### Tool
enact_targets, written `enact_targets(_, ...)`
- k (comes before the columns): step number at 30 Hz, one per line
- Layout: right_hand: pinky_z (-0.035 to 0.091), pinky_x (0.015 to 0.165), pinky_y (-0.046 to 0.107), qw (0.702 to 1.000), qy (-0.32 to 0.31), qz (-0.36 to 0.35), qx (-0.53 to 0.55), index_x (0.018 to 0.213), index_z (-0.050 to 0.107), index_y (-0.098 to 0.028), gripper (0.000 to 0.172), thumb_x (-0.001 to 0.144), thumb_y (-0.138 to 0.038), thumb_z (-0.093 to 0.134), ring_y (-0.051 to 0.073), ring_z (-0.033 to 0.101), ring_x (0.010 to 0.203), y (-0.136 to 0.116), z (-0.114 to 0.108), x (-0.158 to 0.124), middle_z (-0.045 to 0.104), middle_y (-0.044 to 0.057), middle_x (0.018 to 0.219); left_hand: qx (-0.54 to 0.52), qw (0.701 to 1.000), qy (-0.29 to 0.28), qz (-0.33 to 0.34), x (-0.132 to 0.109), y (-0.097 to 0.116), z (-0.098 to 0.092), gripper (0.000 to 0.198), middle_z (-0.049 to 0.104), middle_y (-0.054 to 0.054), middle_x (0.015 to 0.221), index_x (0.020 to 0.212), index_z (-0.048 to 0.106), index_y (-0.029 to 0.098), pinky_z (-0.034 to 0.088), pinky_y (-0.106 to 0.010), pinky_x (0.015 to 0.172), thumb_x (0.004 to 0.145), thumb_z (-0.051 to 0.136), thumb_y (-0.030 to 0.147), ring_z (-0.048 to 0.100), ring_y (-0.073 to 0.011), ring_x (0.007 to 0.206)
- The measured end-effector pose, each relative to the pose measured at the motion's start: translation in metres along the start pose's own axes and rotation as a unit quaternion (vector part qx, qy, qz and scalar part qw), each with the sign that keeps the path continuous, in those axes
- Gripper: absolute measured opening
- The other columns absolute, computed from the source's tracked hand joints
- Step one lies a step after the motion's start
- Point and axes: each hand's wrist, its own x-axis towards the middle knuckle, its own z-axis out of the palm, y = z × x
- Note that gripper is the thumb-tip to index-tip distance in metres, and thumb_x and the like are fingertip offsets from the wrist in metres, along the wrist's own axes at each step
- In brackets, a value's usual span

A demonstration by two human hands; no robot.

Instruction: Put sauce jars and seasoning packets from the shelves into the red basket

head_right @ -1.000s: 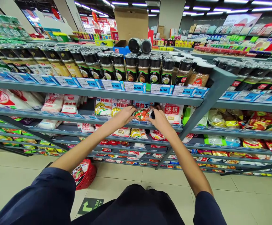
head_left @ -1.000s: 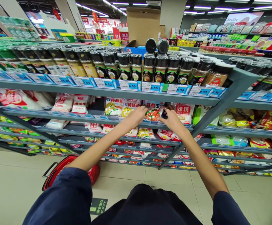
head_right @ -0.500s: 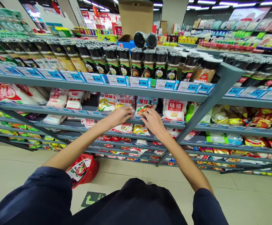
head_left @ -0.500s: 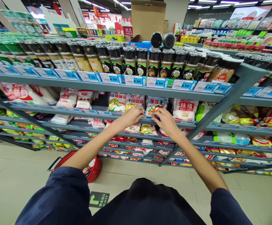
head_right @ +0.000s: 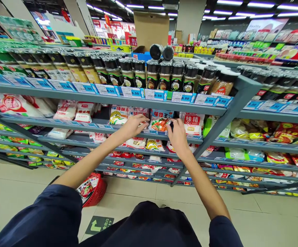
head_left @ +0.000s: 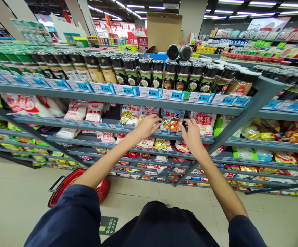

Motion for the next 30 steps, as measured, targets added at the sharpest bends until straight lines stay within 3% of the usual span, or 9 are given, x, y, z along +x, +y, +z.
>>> enact_targets(4,0.056,0.086,0.047,0.995,-0.043,0.083,0.024,0.128,0.059,-0.01,0.041,0.095,-0.034,0.061,0.031,0.068,0.093,0.017,0.015,0.005,0.07,0.017,0.102,0.08,0.997,0.011,0.019,-0.002,0.011,0.02,0.044,0.058,-0.022,0.135,0.141,0.058,0.016,0.057,-0.046,0.091,0.103,0.048,0.034,0.066,-0.0328,0.114)
enact_targets(7,0.058,0.08,0.044,0.994,-0.055,0.078,0.052,0.122,0.06,-0.013,0.037,0.094,-0.037,0.062,0.029,0.069,0.087,0.02,0.027,0.012,0.072,0.014,0.096,0.11,0.993,0.021,0.039,-0.007,0.013,0.033,0.042,0.056,-0.023,0.141,0.138,0.059,0.014,0.056,-0.051,0.097,0.104,0.046,0.035,0.059,-0.0354,0.127)
enact_targets(11,0.059,0.078,0.044,0.991,-0.062,0.091,0.077,0.122,0.058,-0.012,0.047,0.092,-0.049,0.063,0.029,0.069,0.087,0.018,0.028,0.016,0.072,0.014,0.093,0.096,0.994,0.025,0.038,-0.014,0.012,0.038,0.043,0.057,-0.026,0.141,0.139,0.055,0.011,0.055,-0.054,0.099,0.105,0.043,0.033,0.059,-0.0365,0.127)
enact_targets(14,0.06,0.082,0.045,0.991,-0.076,0.074,0.081,0.132,0.055,-0.011,0.054,0.095,-0.049,0.06,0.03,0.07,0.092,0.013,0.017,0.011,0.071,0.018,0.104,0.093,0.994,0.046,0.027,-0.015,0.018,0.038,0.043,0.054,-0.026,0.145,0.14,0.053,0.011,0.053,-0.056,0.101,0.105,0.043,0.033,0.055,-0.0378,0.131)
enact_targets(19,0.049,0.107,0.05,1.0,-0.011,0.009,-0.013,0.141,0.055,-0.019,0.044,0.103,-0.039,0.049,0.033,0.059,0.125,-0.001,0.001,-0.015,0.061,0.017,0.134,0.072,0.992,0.072,0.069,-0.016,0.025,0.047,0.036,0.057,-0.023,0.14,0.132,0.058,0.012,0.053,-0.052,0.105,0.104,0.042,0.029,0.057,-0.0339,0.131)
enact_targets(25,0.049,0.102,0.051,0.995,-0.057,-0.017,-0.08,0.13,0.065,-0.006,0.044,0.105,-0.035,0.044,0.035,0.062,0.112,0.01,0.015,-0.032,0.07,0.021,0.12,0.065,0.992,0.089,0.053,-0.021,0.024,0.063,0.03,0.064,-0.02,0.121,0.118,0.067,0.011,0.058,-0.049,0.096,0.101,0.047,0.026,0.063,-0.0311,0.114)
enact_targets(30,0.047,0.105,0.055,0.998,-0.031,-0.042,-0.035,0.136,0.06,-0.01,0.044,0.104,-0.037,0.046,0.035,0.058,0.12,0.016,0.009,-0.033,0.065,0.022,0.129,0.056,0.995,0.074,0.036,-0.018,0.032,0.052,0.033,0.061,-0.021,0.127,0.124,0.065,0.01,0.056,-0.05,0.1,0.099,0.05,0.026,0.061,-0.0323,0.12)
